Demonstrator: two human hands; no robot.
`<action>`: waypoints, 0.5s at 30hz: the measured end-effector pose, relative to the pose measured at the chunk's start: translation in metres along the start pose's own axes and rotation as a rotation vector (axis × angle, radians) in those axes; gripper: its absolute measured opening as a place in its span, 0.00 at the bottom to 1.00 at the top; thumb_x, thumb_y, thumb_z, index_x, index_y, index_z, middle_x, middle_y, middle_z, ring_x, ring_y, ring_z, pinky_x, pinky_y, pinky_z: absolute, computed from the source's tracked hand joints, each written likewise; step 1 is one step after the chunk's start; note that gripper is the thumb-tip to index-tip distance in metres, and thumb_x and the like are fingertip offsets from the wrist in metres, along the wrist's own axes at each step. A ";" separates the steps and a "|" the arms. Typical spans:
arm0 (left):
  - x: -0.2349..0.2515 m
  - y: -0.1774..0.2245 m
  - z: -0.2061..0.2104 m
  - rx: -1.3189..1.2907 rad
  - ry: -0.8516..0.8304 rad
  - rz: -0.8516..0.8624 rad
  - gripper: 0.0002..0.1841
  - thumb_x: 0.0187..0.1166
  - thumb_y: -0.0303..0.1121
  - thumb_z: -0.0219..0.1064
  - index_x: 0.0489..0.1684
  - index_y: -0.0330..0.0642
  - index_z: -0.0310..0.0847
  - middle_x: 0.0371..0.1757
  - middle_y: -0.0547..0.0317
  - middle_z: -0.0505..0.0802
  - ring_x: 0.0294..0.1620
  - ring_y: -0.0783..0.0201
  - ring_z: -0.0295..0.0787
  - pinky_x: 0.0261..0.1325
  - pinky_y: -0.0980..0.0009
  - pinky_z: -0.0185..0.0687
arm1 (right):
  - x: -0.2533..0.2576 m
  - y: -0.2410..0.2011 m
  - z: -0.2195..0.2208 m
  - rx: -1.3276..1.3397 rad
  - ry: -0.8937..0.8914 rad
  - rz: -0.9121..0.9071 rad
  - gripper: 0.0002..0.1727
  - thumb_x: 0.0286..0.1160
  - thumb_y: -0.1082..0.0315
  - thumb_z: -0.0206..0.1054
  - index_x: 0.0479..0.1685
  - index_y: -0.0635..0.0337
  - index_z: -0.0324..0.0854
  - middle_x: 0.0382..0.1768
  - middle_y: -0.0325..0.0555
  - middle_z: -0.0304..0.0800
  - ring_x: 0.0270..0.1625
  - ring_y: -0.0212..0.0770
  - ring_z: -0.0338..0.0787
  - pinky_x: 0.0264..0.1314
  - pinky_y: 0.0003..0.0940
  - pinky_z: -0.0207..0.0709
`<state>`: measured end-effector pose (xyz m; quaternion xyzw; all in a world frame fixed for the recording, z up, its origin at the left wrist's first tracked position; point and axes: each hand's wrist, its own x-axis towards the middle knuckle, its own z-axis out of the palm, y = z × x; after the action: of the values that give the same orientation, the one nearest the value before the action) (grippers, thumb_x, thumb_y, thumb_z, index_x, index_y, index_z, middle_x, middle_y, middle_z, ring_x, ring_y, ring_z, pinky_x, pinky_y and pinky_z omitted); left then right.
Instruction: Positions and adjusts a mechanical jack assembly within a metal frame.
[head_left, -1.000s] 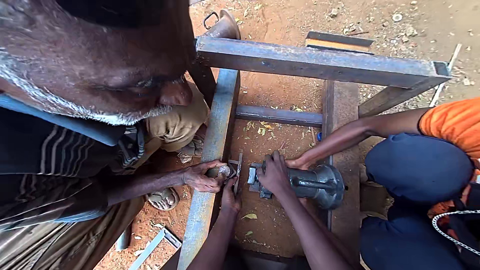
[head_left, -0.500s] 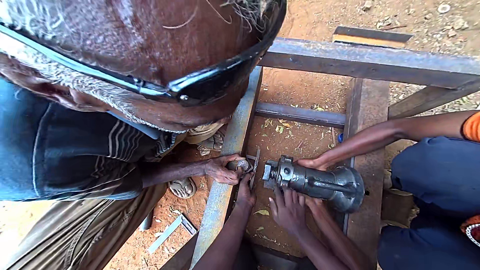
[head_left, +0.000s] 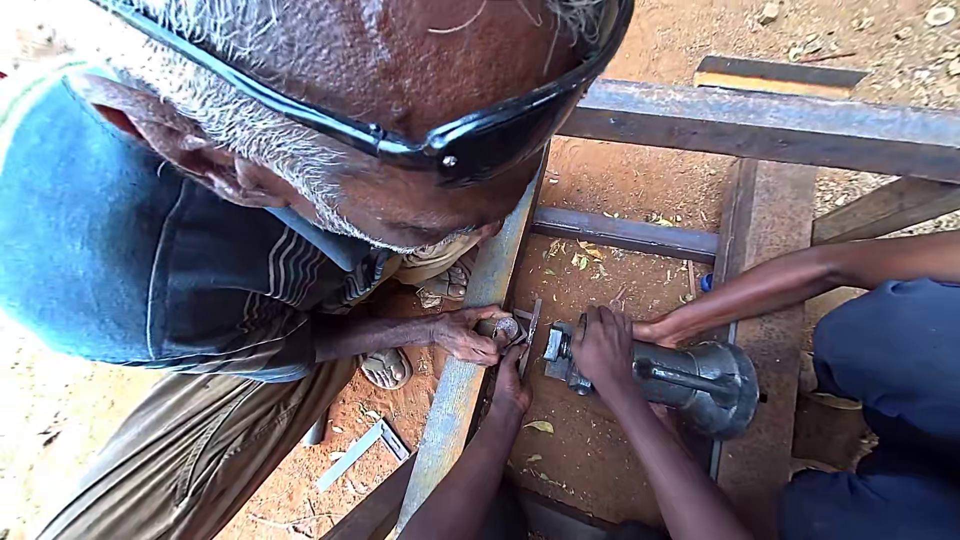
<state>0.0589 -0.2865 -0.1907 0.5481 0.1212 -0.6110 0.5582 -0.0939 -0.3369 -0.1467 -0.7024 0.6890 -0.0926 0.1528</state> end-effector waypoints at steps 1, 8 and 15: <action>0.000 0.000 0.000 -0.003 -0.001 0.002 0.20 0.74 0.29 0.73 0.64 0.44 0.78 0.64 0.54 0.86 0.64 0.58 0.82 0.68 0.58 0.78 | -0.011 0.001 0.008 -0.013 0.074 -0.042 0.23 0.78 0.62 0.59 0.66 0.67 0.80 0.64 0.67 0.82 0.67 0.67 0.81 0.75 0.64 0.68; 0.005 -0.002 -0.003 0.040 -0.028 0.010 0.20 0.75 0.29 0.70 0.66 0.44 0.78 0.64 0.54 0.86 0.64 0.59 0.82 0.69 0.57 0.79 | -0.130 -0.002 0.028 -0.135 0.229 -0.223 0.29 0.86 0.48 0.52 0.73 0.56 0.83 0.73 0.60 0.84 0.73 0.62 0.84 0.78 0.65 0.67; 0.008 0.000 -0.005 0.050 -0.040 0.014 0.21 0.73 0.27 0.71 0.66 0.45 0.78 0.65 0.55 0.85 0.66 0.58 0.81 0.71 0.55 0.76 | 0.005 0.002 -0.017 0.131 -0.151 0.043 0.35 0.75 0.45 0.69 0.74 0.62 0.78 0.67 0.66 0.80 0.73 0.70 0.77 0.75 0.71 0.66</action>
<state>0.0630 -0.2870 -0.1985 0.5503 0.0906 -0.6208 0.5510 -0.1014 -0.3437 -0.1321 -0.6808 0.6830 -0.0809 0.2520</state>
